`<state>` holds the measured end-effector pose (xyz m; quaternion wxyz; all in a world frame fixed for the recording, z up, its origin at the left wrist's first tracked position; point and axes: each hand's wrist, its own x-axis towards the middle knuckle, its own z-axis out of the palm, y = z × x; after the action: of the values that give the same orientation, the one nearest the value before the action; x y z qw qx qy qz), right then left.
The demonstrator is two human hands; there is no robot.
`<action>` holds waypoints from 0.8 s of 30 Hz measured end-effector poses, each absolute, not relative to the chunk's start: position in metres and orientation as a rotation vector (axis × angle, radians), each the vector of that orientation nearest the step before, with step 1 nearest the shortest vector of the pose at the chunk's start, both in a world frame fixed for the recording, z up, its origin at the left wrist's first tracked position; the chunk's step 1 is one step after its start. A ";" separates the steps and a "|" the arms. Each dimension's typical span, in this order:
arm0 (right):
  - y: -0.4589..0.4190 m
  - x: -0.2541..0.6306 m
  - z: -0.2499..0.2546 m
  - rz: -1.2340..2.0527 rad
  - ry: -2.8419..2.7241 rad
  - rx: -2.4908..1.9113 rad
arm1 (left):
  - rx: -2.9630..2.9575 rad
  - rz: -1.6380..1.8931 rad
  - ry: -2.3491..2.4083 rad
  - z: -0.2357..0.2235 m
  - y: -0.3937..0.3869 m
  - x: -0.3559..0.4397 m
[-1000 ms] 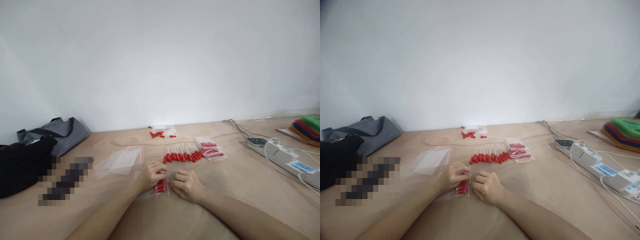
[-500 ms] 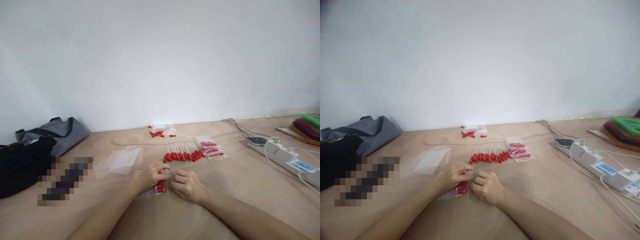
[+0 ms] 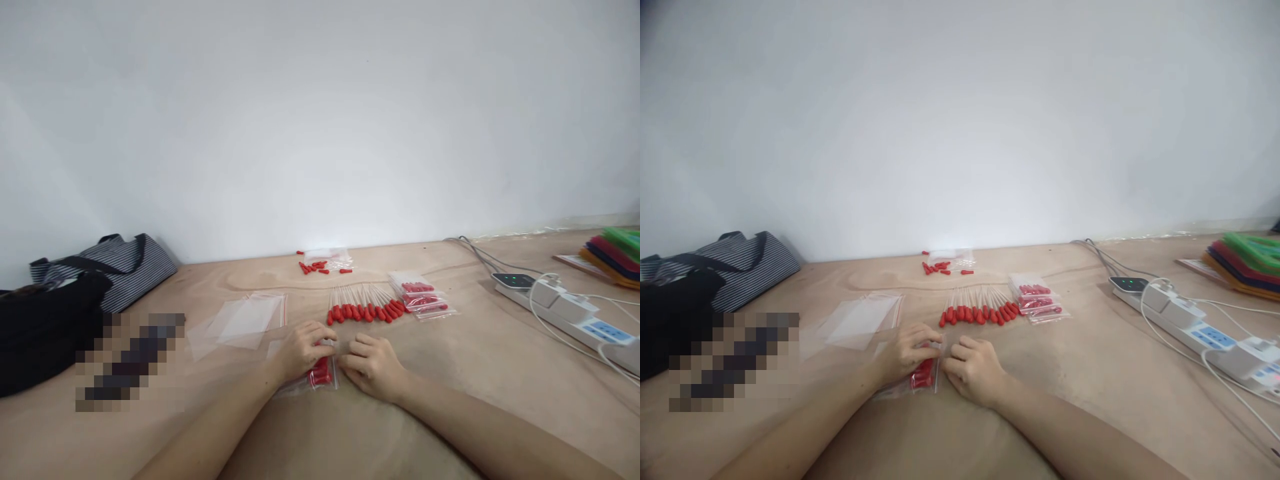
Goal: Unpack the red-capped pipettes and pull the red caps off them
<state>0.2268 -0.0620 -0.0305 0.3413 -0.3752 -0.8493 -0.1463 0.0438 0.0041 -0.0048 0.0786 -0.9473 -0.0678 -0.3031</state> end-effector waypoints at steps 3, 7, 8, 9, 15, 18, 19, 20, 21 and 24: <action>-0.059 0.226 -0.030 -0.414 -2.219 -0.947 | -2.851 -0.867 -0.261 -0.006 0.005 0.044; -0.055 0.225 -0.032 -0.426 -2.238 -0.979 | -2.882 -0.837 -0.252 -0.004 0.005 0.045; -0.053 0.226 -0.032 -0.427 -2.246 -0.981 | -2.895 -0.815 -0.238 -0.003 0.005 0.045; -0.052 0.226 -0.032 -0.430 -2.253 -0.978 | -2.910 -0.784 -0.230 -0.002 0.005 0.044; -0.052 0.226 -0.030 -0.522 -2.222 -0.905 | -2.988 -0.640 -0.328 -0.002 0.004 0.041; -0.051 0.225 -0.028 -0.661 -2.224 -0.839 | -3.010 -0.648 -0.353 -0.004 0.003 0.041; -0.050 0.225 -0.028 -0.700 -2.235 -0.808 | -3.014 -0.651 -0.358 -0.004 0.002 0.041; -0.049 0.225 -0.028 -0.728 -2.249 -0.773 | -3.014 -0.654 -0.360 -0.003 0.001 0.041; -0.049 0.225 -0.028 -0.742 -2.264 -0.739 | -3.015 -0.656 -0.361 -0.002 0.000 0.041; -0.047 0.226 -0.028 -0.737 -2.307 -0.681 | -3.001 -0.637 -0.315 0.001 -0.001 0.041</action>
<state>0.2258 -0.0468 -0.0283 0.3081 -0.2575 -0.8724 -0.2786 0.0411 -0.0008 0.0011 0.0291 -0.9727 -0.1020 -0.2065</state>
